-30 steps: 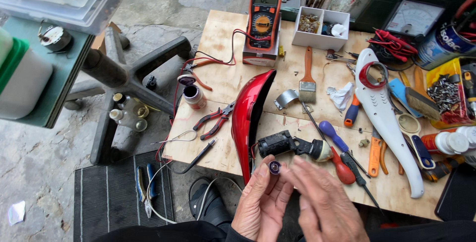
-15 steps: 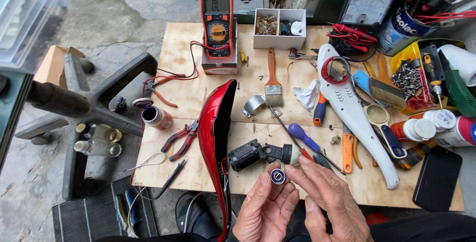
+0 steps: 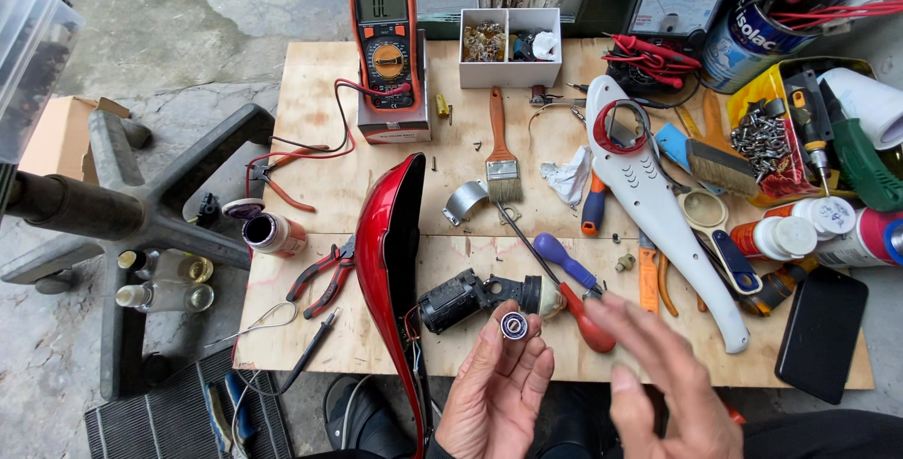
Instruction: The person applies purple grease to a small cylindrical component using a metal tool, then uses pliers to adjust a metal ring on the component. The person works at a cluttered workbench with various tools and a red motorcycle part visible.
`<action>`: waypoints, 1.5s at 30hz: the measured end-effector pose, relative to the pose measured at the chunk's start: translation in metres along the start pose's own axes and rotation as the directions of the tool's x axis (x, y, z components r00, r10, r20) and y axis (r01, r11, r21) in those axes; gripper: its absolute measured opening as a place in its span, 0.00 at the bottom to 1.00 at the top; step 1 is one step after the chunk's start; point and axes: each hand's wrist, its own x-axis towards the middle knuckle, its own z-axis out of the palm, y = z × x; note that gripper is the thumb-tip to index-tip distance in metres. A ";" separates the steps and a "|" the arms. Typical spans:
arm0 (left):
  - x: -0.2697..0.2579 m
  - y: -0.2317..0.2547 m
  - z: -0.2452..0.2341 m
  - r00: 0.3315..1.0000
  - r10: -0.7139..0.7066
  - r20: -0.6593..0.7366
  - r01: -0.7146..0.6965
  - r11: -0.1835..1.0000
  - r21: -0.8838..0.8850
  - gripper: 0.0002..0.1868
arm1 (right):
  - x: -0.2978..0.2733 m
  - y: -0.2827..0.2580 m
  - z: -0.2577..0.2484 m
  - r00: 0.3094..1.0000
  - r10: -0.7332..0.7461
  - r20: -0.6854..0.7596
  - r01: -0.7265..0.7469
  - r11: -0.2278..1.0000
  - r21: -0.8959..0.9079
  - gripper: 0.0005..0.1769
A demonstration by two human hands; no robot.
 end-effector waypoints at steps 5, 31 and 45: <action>-0.002 0.003 0.001 1.000 0.009 -0.028 -0.009 1.000 -0.005 0.28 | 0.009 0.005 0.001 0.987 0.129 -0.094 -0.134 0.990 -0.048 0.30; 0.009 0.013 -0.063 0.927 0.365 -0.083 -0.350 0.924 0.153 0.24 | -0.047 0.163 0.101 0.970 0.216 0.113 -0.142 0.876 -0.461 0.21; 0.012 0.001 -0.068 0.949 0.298 -0.104 -0.274 0.941 0.198 0.25 | -0.046 0.165 0.109 0.997 -0.046 0.063 0.073 0.846 -0.529 0.10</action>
